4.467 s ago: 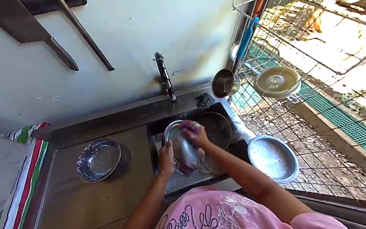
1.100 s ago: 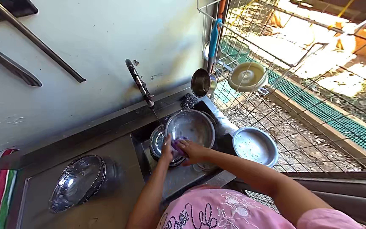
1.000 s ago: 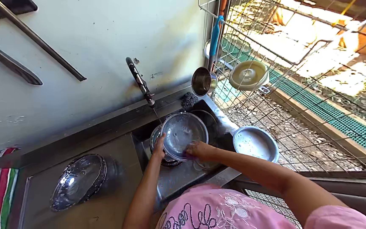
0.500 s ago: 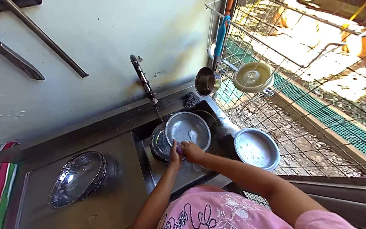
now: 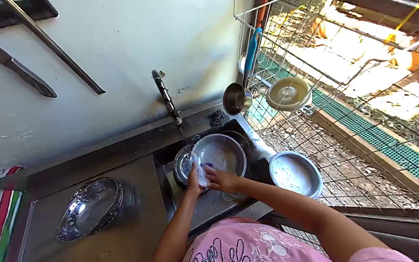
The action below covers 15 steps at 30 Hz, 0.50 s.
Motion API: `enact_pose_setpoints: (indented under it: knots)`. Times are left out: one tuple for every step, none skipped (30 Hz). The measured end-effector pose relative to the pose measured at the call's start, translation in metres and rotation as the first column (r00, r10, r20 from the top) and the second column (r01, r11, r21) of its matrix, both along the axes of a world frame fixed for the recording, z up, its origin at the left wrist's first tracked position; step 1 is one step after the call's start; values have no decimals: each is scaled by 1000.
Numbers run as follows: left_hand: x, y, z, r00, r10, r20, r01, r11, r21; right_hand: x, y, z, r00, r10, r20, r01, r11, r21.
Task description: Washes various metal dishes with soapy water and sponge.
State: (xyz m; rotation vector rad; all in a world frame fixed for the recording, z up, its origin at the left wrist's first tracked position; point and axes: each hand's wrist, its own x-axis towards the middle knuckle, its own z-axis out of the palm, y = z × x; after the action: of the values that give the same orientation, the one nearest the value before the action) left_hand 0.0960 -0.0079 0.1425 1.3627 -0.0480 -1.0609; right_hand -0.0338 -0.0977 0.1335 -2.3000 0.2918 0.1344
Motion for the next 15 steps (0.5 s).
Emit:
enact_pose_setpoints:
  knots:
    - [11,8,2,999,17,30,-17,1000,14,-10,-7,1,992,89,-94,-95,993,-64]
    - [19,16,0,999,16,39,-18,999,27,-20,-18,0,981,106,-161,-132,979,-159]
    - [21,20,-4,999,8,32,-10,999,49,-28,-31,-4,984,67,-167,-108,962,-250]
    - [17,23,-6,1000,-19,12,18,997,74,-32,-44,-7,990,7,-142,-55,940,-336]
    - [7,22,-8,999,-52,-15,53,994,90,-28,-53,-6,988,-45,-145,-14,923,-385]
    - [-4,21,-8,995,-88,-47,92,992,84,-19,-55,-3,983,-83,-162,10,915,-404]
    - [-15,17,-8,990,-122,-70,125,991,54,-8,-49,-2,986,-105,-131,50,929,-368]
    - [-21,12,-8,987,-142,-74,142,990,2,3,-38,-2,992,-118,-51,99,956,-276]
    - [-21,7,-9,989,-136,-49,134,990,-35,10,-23,-2,993,-114,32,118,979,-165]
    - [-16,3,-8,996,-94,-4,94,995,-45,13,-10,1,995,-79,59,82,996,-45]
    - [-4,2,-6,998,-40,47,41,999,-20,11,-1,7,998,-18,55,17,1000,20]
    - [11,7,-5,998,8,65,-9,1000,15,6,0,11,998,63,-1,-63,998,3]
    - [24,15,-4,997,42,71,-45,998,47,-1,-4,12,990,120,-70,-126,988,-89]
    - [33,23,-3,996,45,81,-51,996,69,-9,-13,10,985,117,-126,-139,973,-183]
    - [36,30,-2,996,19,88,-27,996,89,-14,-25,6,986,69,-149,-107,958,-265]
